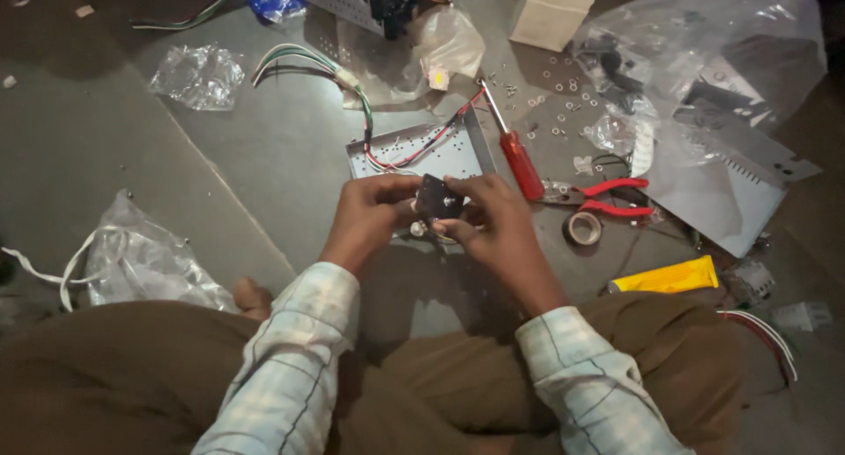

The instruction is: The person sits on the floor assembling an electronic device. They strip wires, insert a small black component into a metal box, and use pliers to crimp connectors onto the wires.

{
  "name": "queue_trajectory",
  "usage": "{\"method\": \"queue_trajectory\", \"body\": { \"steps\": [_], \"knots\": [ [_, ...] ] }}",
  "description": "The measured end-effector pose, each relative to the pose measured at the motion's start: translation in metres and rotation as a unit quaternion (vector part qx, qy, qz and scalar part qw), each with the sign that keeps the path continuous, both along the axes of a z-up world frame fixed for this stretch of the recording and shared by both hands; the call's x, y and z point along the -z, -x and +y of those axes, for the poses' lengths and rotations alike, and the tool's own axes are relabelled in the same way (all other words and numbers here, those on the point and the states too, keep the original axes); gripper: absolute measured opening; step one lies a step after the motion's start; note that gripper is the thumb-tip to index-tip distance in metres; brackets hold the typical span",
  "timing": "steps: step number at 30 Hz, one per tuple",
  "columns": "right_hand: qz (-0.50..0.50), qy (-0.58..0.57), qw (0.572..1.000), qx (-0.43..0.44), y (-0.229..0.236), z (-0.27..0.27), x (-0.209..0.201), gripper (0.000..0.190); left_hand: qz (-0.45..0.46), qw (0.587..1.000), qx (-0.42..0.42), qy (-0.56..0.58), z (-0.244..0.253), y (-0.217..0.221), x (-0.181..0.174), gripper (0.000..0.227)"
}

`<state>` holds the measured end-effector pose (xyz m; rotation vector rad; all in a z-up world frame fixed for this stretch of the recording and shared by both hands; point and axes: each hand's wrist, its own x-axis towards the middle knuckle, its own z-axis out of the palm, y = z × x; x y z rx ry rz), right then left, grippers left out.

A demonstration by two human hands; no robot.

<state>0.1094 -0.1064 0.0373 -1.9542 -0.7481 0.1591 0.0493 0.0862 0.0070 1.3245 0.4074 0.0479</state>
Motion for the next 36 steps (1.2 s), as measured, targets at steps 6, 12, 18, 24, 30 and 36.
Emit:
{"method": "queue_trajectory", "body": {
  "steps": [6,12,18,24,30,36],
  "knots": [
    [-0.007,0.03,0.997,0.07,-0.007,0.001,0.01,0.055,0.011,0.997,0.003,0.075,-0.005,-0.001,-0.003,0.028],
    [0.031,-0.003,0.997,0.071,-0.005,0.0,0.012,0.053,0.041,0.996,-0.01,0.074,-0.003,0.001,-0.004,0.027],
    [0.042,-0.021,0.997,0.054,-0.002,0.003,0.007,0.052,0.002,0.997,0.001,0.078,0.003,-0.003,0.008,0.028],
    [0.058,-0.029,0.996,0.054,-0.004,0.001,0.011,0.05,0.011,0.999,0.008,0.032,-0.006,-0.002,0.019,0.027],
    [0.172,-0.12,0.977,0.044,0.002,0.007,0.01,0.047,-0.005,0.996,-0.014,0.092,-0.001,-0.004,0.013,0.025],
    [0.122,-0.054,0.989,0.057,0.004,0.008,0.006,0.045,0.003,0.999,-0.015,0.038,-0.003,-0.004,0.015,0.026]
  ]
}}
